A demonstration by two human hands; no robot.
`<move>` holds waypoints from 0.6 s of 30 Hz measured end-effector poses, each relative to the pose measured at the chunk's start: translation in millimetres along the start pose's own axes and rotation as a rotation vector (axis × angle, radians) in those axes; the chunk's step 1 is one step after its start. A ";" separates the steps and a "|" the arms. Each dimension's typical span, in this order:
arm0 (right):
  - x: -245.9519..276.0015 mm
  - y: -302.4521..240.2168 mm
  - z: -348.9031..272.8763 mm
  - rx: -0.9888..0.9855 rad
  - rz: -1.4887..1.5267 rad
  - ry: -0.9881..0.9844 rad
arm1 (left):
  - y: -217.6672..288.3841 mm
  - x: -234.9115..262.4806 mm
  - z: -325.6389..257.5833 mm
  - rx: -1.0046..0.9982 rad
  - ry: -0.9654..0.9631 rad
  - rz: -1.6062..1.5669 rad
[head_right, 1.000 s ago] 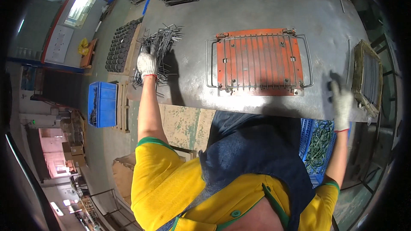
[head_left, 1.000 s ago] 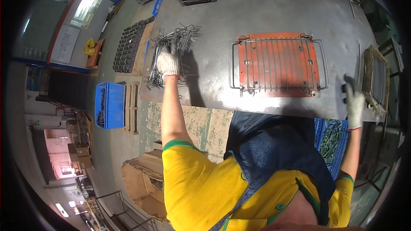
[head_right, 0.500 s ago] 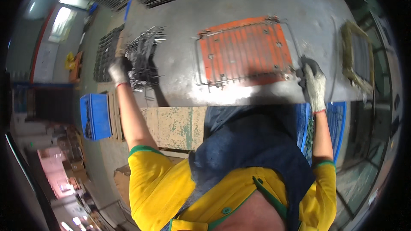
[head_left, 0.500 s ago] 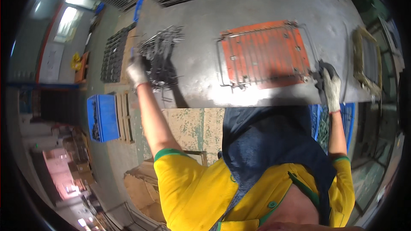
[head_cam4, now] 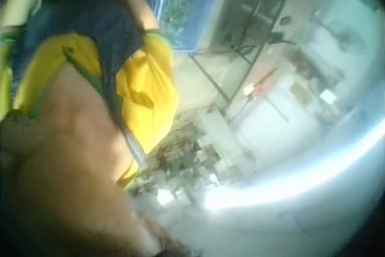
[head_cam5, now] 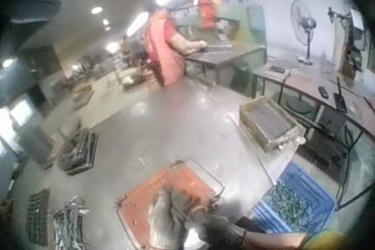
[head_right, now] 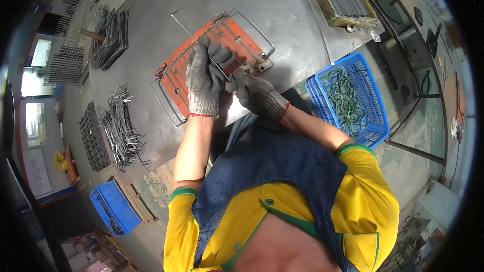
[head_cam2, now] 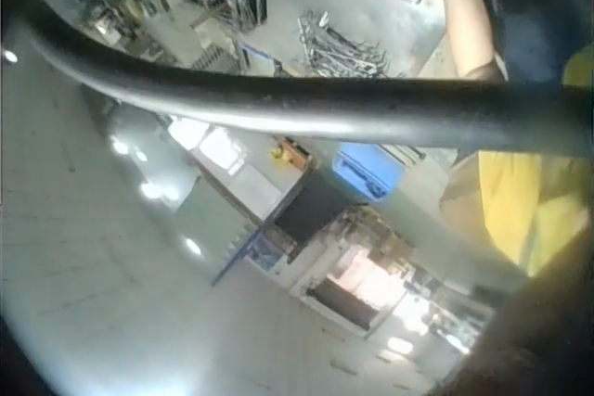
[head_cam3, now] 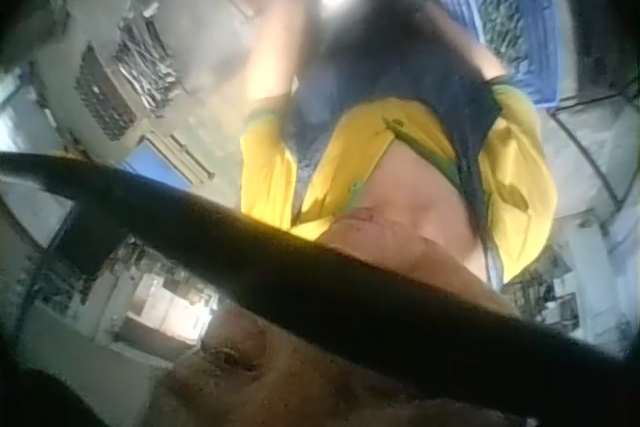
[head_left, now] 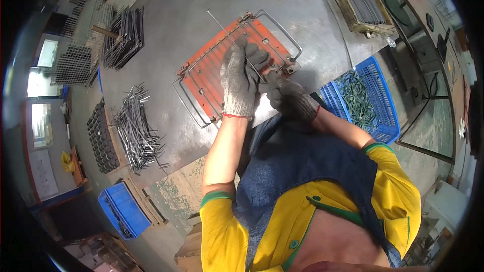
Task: The person assembles metal grids by inserting metal rods into slots on an orange jig. They pick up rods from a nearby container, place them into the jig, and then remove the assembled grid to place it on a stack. The process is repeated continuously throughout the video.
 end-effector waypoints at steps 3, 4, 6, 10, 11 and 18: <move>14.3 -14.3 -5.7 -0.470 0.934 0.127 | -10.2 3.5 9.6 0.029 0.049 0.075; 20.6 -16.2 -9.4 -0.411 1.059 0.146 | -10.9 6.2 12.2 0.036 0.053 0.084; 33.3 -26.0 -9.3 -0.328 0.894 0.228 | -16.8 25.2 24.6 0.067 0.012 0.090; 51.2 -56.3 2.3 -0.283 0.159 0.351 | -21.0 24.5 35.7 0.138 0.166 0.548; 52.3 -59.3 4.1 -0.284 0.077 0.361 | -19.5 25.1 39.0 0.153 0.179 0.746; 63.2 -35.2 12.6 -0.251 -0.407 0.250 | -31.8 24.5 58.1 -0.370 -0.001 1.967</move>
Point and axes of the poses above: each hand's wrist, its own z-axis towards the middle knuckle, its own x-axis out of the back of the hand, y = z × x, the point moved 2 cm from there along z, towards the middle knuckle, and after that the axes turned 3 degrees about -z, right-handed, at the moved point
